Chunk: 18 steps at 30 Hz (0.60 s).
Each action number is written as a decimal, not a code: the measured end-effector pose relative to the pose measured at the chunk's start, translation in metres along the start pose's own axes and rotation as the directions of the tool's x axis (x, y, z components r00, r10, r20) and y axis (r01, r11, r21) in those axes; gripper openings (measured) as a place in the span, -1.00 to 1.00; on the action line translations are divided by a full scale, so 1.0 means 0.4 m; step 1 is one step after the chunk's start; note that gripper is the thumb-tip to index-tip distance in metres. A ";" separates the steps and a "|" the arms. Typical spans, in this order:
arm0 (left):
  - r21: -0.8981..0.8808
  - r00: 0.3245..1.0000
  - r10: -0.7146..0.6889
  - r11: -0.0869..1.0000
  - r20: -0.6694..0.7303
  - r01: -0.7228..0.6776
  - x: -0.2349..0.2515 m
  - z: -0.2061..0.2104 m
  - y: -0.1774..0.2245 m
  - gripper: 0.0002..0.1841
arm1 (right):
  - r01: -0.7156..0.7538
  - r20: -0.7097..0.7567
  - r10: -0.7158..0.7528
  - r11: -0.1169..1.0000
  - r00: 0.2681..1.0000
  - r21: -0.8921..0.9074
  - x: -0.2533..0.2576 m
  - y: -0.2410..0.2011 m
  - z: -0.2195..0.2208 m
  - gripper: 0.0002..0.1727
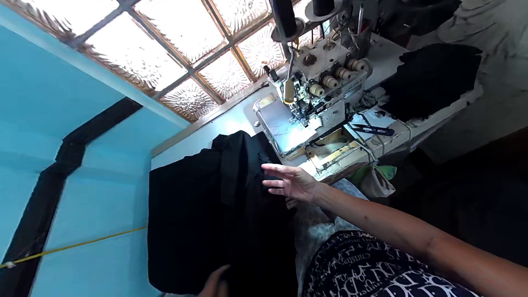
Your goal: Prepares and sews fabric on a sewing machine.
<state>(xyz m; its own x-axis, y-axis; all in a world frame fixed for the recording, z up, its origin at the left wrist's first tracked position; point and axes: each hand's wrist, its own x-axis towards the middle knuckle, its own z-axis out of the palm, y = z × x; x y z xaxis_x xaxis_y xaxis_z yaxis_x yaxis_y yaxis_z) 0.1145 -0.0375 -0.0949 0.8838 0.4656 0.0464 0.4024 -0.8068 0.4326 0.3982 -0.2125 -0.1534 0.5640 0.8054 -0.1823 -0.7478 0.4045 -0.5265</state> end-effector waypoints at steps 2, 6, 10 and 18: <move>0.323 0.824 -0.328 0.928 0.462 0.189 0.023 0.059 -0.012 -0.64 | -0.066 -0.128 0.051 0.992 0.990 -0.109 -0.011 0.014 -0.018 -0.60; 0.164 0.903 -0.120 0.985 0.412 0.055 0.049 0.091 -0.010 -0.68 | -0.054 -0.149 0.047 0.998 0.988 -0.041 -0.023 0.032 -0.041 -0.59; 0.054 0.967 0.203 0.979 -0.152 -0.197 0.143 0.111 0.057 -0.77 | 0.065 -0.103 -0.114 0.918 0.988 -0.391 -0.031 0.036 -0.026 -0.63; 0.055 0.949 0.240 0.971 -0.206 -0.233 0.301 0.251 0.134 -0.71 | 0.524 0.614 -0.131 -0.404 0.778 -0.750 -0.041 0.140 -0.084 -0.66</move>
<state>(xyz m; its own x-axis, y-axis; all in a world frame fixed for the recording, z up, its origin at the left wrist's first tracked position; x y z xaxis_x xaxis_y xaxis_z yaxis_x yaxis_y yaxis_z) 0.2663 -0.0612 -0.1565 0.8858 0.3231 0.3331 0.1975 -0.9121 0.3594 0.3588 -0.2175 -0.2077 0.3220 0.8398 0.4371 0.8603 -0.0669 -0.5053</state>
